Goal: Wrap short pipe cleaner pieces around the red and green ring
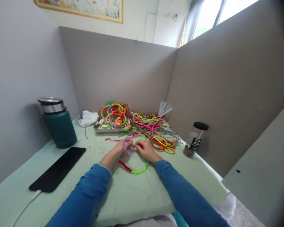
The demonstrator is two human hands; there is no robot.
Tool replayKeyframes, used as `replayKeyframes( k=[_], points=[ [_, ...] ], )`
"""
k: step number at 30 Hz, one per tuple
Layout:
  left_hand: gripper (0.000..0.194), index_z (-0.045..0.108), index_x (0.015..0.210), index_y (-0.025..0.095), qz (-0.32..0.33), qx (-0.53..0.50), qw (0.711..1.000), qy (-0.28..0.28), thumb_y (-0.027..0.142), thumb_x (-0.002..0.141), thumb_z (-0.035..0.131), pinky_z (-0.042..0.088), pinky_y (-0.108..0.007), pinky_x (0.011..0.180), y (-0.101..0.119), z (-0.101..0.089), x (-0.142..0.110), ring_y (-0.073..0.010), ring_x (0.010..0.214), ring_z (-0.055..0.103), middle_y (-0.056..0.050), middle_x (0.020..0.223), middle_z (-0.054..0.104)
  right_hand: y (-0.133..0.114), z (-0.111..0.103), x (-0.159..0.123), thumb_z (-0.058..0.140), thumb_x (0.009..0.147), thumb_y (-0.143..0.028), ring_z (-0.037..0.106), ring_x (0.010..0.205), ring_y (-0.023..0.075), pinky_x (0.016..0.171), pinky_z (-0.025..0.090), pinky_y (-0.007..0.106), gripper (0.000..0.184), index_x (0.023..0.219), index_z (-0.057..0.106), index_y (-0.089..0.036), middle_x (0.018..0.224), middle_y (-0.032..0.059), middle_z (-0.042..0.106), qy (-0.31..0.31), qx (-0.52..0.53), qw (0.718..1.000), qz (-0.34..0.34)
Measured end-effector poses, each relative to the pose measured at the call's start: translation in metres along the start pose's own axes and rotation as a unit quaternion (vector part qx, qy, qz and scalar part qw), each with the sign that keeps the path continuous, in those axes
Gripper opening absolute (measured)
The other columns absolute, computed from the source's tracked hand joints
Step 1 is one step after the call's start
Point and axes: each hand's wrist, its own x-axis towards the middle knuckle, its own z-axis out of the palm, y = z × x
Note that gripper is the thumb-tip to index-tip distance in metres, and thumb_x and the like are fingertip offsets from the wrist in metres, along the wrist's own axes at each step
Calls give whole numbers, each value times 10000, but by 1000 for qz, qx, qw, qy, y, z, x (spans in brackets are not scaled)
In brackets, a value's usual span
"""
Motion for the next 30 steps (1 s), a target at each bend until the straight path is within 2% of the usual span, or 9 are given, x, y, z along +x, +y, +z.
replayKeyframes(
  k=[4,6,11,21,30],
  points=[
    [416,478,638,168,9,16,1000,16,544,803,414,197,-240,376,-7,0,5,-63,340,297,34,419,379,3,1,0,495,835,-214,520,631,118,611,363,229,136,800,623,-187,706,3,619,-3,-9,1000,5],
    [412,496,654,163,12,35,999,24,555,773,463,214,-236,379,-10,-1,6,-65,353,317,31,443,407,4,1,0,494,835,-210,520,628,118,606,362,229,137,808,626,-188,708,4,622,-6,-11,1000,8],
    [362,467,584,157,29,68,997,9,479,705,580,207,-226,359,-10,-2,5,-54,346,318,40,435,388,4,1,0,496,832,-196,546,671,126,622,373,235,135,838,631,-196,761,12,643,-14,-8,1000,10],
    [308,408,486,167,36,58,998,-5,327,711,545,162,-236,358,0,-1,-2,-53,301,265,46,338,319,4,2,1,515,828,-208,534,649,119,602,365,226,115,812,626,-185,734,9,635,-16,-16,1000,13],
    [258,454,511,167,11,24,1000,1,305,696,570,158,-249,385,9,0,-8,-64,300,259,45,306,325,4,2,0,515,834,-217,543,658,122,605,371,227,121,820,631,-186,747,13,643,-20,-7,1000,4]
  ],
)
